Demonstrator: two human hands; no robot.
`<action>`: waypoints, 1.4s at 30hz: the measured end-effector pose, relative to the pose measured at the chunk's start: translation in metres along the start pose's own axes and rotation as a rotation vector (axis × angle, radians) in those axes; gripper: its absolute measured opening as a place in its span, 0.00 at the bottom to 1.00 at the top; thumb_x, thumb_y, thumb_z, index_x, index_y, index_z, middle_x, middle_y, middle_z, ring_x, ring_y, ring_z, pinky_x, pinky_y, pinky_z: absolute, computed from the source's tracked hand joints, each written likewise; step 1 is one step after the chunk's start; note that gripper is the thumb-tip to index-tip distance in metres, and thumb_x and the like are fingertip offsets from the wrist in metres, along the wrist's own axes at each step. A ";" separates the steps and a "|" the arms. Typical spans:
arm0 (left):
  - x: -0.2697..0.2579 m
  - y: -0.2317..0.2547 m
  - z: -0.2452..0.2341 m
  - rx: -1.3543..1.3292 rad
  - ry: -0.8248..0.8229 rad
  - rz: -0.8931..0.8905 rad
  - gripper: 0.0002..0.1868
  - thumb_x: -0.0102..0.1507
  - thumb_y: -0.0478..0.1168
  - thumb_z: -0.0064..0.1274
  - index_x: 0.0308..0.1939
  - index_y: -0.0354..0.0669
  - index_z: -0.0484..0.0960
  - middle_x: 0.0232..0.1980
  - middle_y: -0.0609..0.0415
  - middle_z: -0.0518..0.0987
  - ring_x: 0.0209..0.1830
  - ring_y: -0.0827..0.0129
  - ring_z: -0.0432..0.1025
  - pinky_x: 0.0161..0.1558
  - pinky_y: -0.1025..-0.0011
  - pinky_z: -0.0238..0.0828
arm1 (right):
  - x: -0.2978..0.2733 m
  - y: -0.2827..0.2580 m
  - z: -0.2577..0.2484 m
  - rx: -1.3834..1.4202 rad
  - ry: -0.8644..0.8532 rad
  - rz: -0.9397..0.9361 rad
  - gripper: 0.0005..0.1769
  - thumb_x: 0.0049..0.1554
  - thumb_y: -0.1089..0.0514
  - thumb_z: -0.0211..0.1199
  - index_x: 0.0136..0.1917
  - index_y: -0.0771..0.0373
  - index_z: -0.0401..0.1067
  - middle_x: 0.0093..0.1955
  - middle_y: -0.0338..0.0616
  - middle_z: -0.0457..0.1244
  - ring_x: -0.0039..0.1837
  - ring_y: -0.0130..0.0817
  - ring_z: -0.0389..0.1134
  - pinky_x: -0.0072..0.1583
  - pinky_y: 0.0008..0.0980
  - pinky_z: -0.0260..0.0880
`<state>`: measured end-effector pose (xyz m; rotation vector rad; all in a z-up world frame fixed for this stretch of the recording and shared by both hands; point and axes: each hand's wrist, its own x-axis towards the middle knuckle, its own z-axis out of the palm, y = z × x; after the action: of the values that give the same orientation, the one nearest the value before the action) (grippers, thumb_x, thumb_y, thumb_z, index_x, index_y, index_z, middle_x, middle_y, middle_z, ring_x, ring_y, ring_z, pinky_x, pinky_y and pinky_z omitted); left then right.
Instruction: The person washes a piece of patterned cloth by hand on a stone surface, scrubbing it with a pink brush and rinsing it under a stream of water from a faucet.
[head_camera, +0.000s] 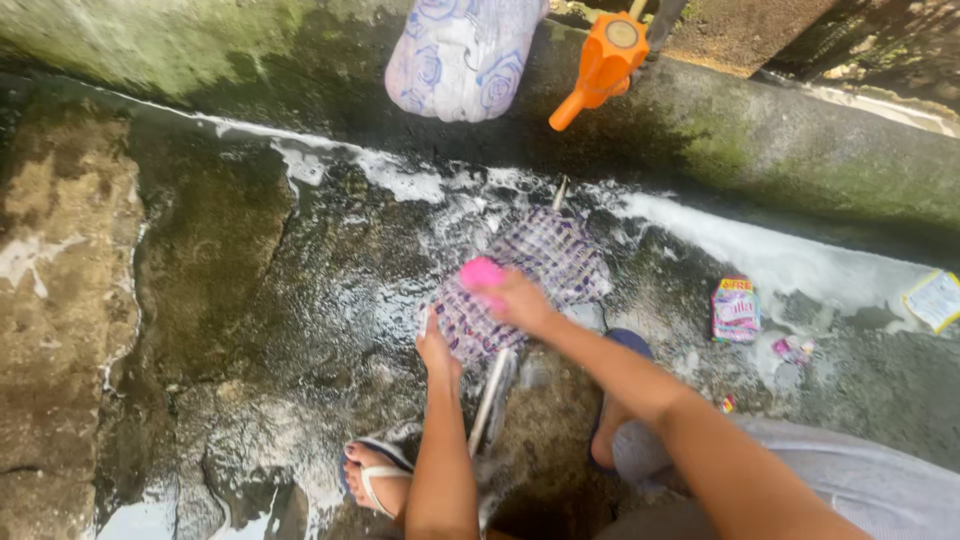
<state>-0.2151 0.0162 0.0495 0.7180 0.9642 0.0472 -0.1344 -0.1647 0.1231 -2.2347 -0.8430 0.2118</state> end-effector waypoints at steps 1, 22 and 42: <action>0.002 0.002 0.001 -0.026 -0.045 0.030 0.19 0.68 0.43 0.45 0.58 0.36 0.78 0.56 0.41 0.81 0.52 0.55 0.79 0.52 0.53 0.79 | 0.001 0.022 -0.016 -0.208 -0.067 0.150 0.29 0.60 0.62 0.55 0.71 0.38 0.71 0.49 0.47 0.67 0.41 0.35 0.68 0.40 0.31 0.74; 0.066 -0.041 -0.010 0.329 0.107 0.357 0.19 0.69 0.43 0.51 0.58 0.30 0.77 0.49 0.46 0.80 0.45 0.62 0.73 0.47 0.64 0.68 | 0.045 0.042 -0.042 -0.291 -0.343 0.655 0.23 0.64 0.60 0.47 0.71 0.51 0.66 0.38 0.47 0.65 0.42 0.42 0.76 0.41 0.38 0.77; 0.083 -0.031 -0.020 0.806 0.448 0.707 0.29 0.68 0.41 0.57 0.66 0.22 0.70 0.61 0.30 0.76 0.59 0.45 0.72 0.60 0.57 0.66 | 0.033 0.038 -0.031 -0.598 -0.233 0.351 0.33 0.56 0.44 0.63 0.75 0.38 0.65 0.49 0.58 0.66 0.51 0.52 0.70 0.42 0.42 0.77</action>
<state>-0.1893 0.0316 -0.0365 1.8309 1.1075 0.4749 -0.0776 -0.1814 0.1231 -2.9647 -0.6831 0.4379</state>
